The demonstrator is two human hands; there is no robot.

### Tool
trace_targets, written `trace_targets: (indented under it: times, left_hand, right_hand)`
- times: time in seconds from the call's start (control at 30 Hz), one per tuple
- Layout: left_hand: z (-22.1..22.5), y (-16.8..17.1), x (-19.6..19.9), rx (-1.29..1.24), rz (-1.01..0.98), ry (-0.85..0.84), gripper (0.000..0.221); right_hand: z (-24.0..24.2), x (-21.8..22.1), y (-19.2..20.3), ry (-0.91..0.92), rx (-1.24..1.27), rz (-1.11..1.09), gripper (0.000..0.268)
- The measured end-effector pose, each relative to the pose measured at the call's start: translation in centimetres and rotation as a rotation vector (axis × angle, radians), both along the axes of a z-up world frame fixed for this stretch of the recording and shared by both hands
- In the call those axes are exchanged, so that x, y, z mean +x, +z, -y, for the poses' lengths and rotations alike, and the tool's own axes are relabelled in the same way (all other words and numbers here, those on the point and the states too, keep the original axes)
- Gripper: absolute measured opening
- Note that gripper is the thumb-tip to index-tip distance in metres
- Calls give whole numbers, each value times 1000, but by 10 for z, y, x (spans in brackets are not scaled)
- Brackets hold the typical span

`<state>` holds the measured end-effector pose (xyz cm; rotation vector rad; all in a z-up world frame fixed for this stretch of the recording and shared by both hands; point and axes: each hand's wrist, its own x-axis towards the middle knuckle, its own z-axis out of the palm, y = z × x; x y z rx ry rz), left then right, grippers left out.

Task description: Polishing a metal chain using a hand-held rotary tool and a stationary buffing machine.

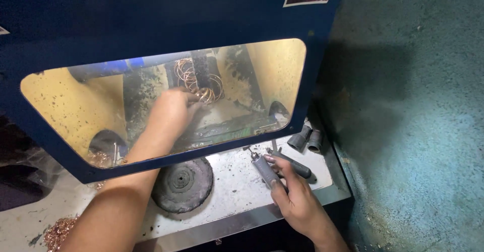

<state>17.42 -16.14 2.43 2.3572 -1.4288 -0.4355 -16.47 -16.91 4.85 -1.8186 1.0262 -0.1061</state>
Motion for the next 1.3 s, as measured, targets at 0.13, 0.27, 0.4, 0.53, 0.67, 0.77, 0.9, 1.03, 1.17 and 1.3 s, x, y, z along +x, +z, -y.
trace_targets:
  times: [0.13, 0.27, 0.4, 0.53, 0.67, 0.77, 0.9, 1.03, 1.17, 1.3]
  left_hand:
    - [-15, 2, 5, -142, -59, 4, 18]
    - [-32, 21, 1, -279, -194, 107, 21]
    - [-48, 29, -2, -348, -320, 150, 22]
    - [-65, 22, -4, -418, -100, -49, 23]
    - [-81, 28, -17, -420, -76, -190, 25]
    - [-83, 34, -21, -397, -125, -166, 25]
    - [-73, 33, -20, -366, -111, -73, 16]
    - [-72, 26, -20, -354, -106, -108, 9]
    - [-76, 23, -19, -348, -99, -80, 18]
    - [-82, 37, -26, -182, -415, 116, 24]
  right_hand:
    - [0, 0, -1, -12, 19, -12, 54]
    - [-1, 2, -1, -29, 27, -24, 53]
    - [-1, 1, -5, -16, -3, 12, 53]
    - [-3, 0, -8, -44, 23, 31, 54]
    - [0, -2, -13, -3, -28, 65, 54]
    - [-1, -2, -15, 21, -59, 112, 52]
    - [-2, 1, -9, -1, -21, 83, 52]
    - [-2, -2, -15, 15, -87, 131, 50]
    - [-2, -1, -14, 15, -68, 153, 49]
    - [-1, -3, -17, 26, -71, 155, 50]
